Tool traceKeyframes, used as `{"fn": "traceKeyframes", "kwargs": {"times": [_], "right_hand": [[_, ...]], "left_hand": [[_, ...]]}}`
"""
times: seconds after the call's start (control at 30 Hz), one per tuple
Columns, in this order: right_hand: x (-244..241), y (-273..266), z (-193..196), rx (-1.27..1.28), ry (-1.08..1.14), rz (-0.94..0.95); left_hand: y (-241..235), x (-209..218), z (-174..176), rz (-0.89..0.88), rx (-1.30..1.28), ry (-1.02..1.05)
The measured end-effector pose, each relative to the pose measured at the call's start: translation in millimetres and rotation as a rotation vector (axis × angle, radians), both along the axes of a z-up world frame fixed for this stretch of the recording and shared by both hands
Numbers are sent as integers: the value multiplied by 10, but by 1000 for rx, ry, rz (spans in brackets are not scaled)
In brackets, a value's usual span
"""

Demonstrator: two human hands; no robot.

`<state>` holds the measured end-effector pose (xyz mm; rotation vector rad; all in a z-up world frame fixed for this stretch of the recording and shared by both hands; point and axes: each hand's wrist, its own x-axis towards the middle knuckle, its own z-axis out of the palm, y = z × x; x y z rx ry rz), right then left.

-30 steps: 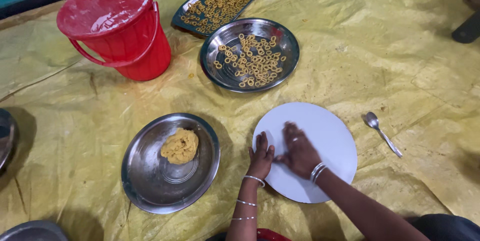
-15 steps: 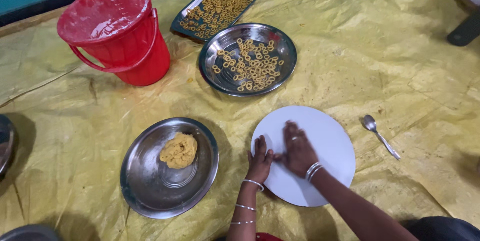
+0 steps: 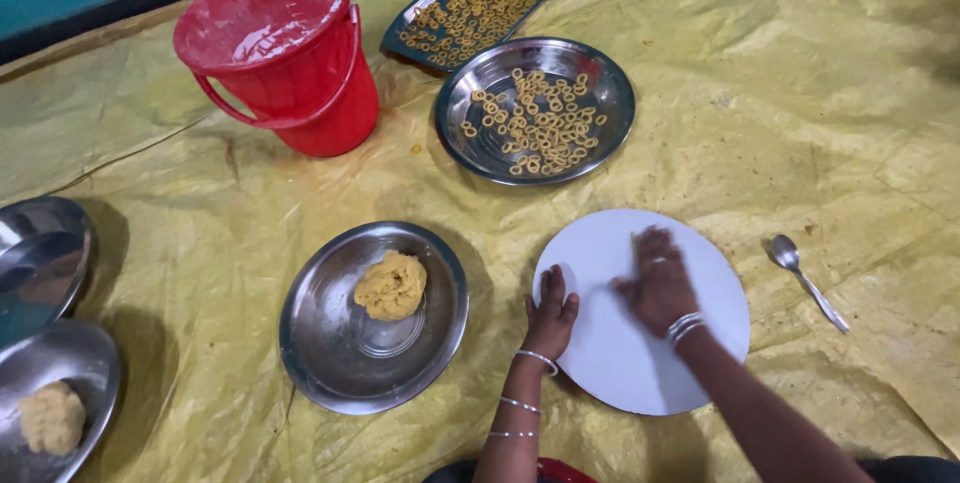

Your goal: The person sits on a yellow tarp and shapes small pieces of yellow dough into thin strips and ring shapes using their hands. They roll the dough on a white circular board and place the finished rings into a metal tray.

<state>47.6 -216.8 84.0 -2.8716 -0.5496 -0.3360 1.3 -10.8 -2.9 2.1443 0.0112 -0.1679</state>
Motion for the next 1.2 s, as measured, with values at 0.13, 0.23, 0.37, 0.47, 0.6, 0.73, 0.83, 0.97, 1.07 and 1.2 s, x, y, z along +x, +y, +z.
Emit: {"fn": "traceKeyframes", "kwargs": {"times": [0.13,0.23,0.37,0.47,0.6,0.73,0.83,0.97,1.07,1.2], "right_hand": [[-378,515,63,-300,229,172],[-312,424,100,-128,127,190],[129,-114,63,-129,66,-110],[251,-206,-12,-102,-9,-200],[33,120,-25,-108,97,72],[-390,418,9,-150,129,394],[-612,349,79,199,209,561],[-756,-66,215,809,370,315],[-819,-536,294,673,366,11],[-845,-856,302,418,346,-185]], "left_hand": [[41,-41,-18,-15,-32,-53],[82,-68,2,-10,-65,-88],[-2,-192,96,42,72,-201],[-119,-316,236,85,245,-246],[-232,-424,435,142,343,-318],[-234,-606,567,175,267,-361],[-259,-763,631,177,208,-348],[-242,-848,681,223,123,-288],[-240,-859,630,232,148,-279],[-254,-787,535,258,214,-323]]}}
